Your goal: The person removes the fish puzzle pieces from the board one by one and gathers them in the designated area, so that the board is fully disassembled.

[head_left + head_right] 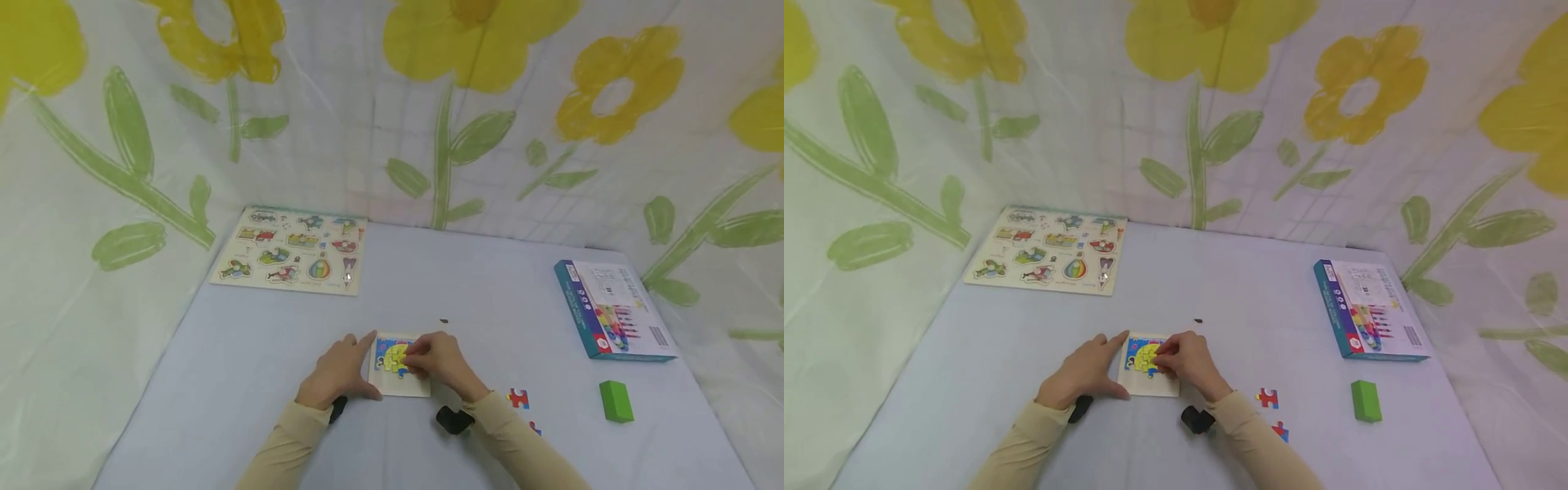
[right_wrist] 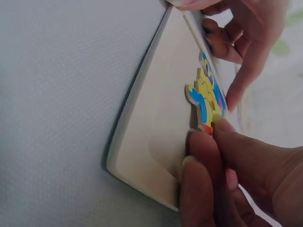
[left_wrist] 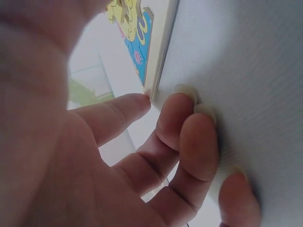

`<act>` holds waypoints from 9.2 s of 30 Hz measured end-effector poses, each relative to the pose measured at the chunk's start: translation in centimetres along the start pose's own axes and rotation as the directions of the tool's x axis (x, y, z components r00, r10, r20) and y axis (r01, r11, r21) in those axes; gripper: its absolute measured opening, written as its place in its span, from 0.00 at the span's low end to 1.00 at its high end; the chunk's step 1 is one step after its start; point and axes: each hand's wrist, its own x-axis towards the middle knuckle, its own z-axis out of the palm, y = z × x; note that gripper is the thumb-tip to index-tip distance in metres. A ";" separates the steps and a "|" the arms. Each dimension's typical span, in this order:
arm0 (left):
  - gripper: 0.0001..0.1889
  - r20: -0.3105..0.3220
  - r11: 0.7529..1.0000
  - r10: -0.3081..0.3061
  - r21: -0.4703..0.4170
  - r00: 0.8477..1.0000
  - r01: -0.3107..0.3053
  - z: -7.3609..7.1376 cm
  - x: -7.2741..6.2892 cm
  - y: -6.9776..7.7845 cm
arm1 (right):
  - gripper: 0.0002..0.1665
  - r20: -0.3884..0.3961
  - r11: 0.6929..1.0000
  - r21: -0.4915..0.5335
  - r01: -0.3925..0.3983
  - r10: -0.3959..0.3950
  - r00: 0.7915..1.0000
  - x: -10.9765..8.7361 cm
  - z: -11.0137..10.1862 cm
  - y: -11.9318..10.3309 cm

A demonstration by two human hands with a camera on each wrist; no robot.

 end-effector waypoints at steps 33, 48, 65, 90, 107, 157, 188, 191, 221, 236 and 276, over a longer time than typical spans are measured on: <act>0.58 0.000 1.000 0.010 0.023 1.000 -0.010 -0.2 -0.3 0.6 | 0.45 0.189 0.379 -0.827 0.415 -0.508 0.840 -5.3 1.8 1.0; 0.59 0.021 1.000 -0.020 -0.007 1.000 0.020 -0.1 -0.2 0.6 | 0.14 0.047 0.919 -0.382 0.098 -0.086 0.995 -5.2 -10.5 4.6; 0.59 0.015 1.000 -0.011 0.002 1.000 0.011 -0.3 0.0 0.3 | 0.17 0.128 0.937 -0.347 -0.042 0.091 0.988 -7.3 -13.5 10.0; 0.60 0.026 1.000 -0.024 -0.018 0.999 0.024 -0.1 0.1 0.3 | 0.11 0.053 1.000 0.003 0.003 -0.004 0.999 -1.3 -4.7 1.2; 0.59 0.008 1.000 -0.010 -0.023 1.000 0.011 -0.2 0.2 0.3 | 0.09 0.025 0.989 -0.090 -0.120 0.123 0.992 0.5 -2.3 0.5; 0.57 -0.041 0.999 -0.011 -0.053 0.999 0.008 0.4 -0.6 0.3 | 0.17 0.080 0.931 -0.364 0.004 0.027 0.996 -9.3 -3.0 3.3; 0.57 -0.018 1.000 0.029 0.003 0.999 -0.029 0.3 -0.6 0.1 | 0.08 0.198 0.977 -0.074 0.202 -0.184 0.963 0.8 1.0 -2.4; 0.57 -0.024 0.999 0.032 0.007 0.999 -0.032 0.1 -0.5 0.1 | 0.08 0.171 0.973 -0.121 0.196 -0.174 0.970 0.9 1.4 -2.6; 0.58 -0.029 1.000 0.022 0.008 0.999 -0.022 0.1 -0.2 0.2 | 0.25 0.135 0.900 -0.423 0.106 -0.053 0.989 1.9 1.2 -2.5; 0.58 -0.038 1.000 0.027 0.006 0.999 -0.027 -0.1 -0.4 0.4 | 0.26 0.137 0.871 -0.483 0.085 -0.020 0.990 2.1 1.1 -3.0; 0.58 -0.020 1.000 0.017 -0.016 1.000 -0.017 -0.4 0.0 0.5 | 0.18 0.304 0.891 -0.333 0.310 -0.210 0.929 1.5 -3.0 -1.4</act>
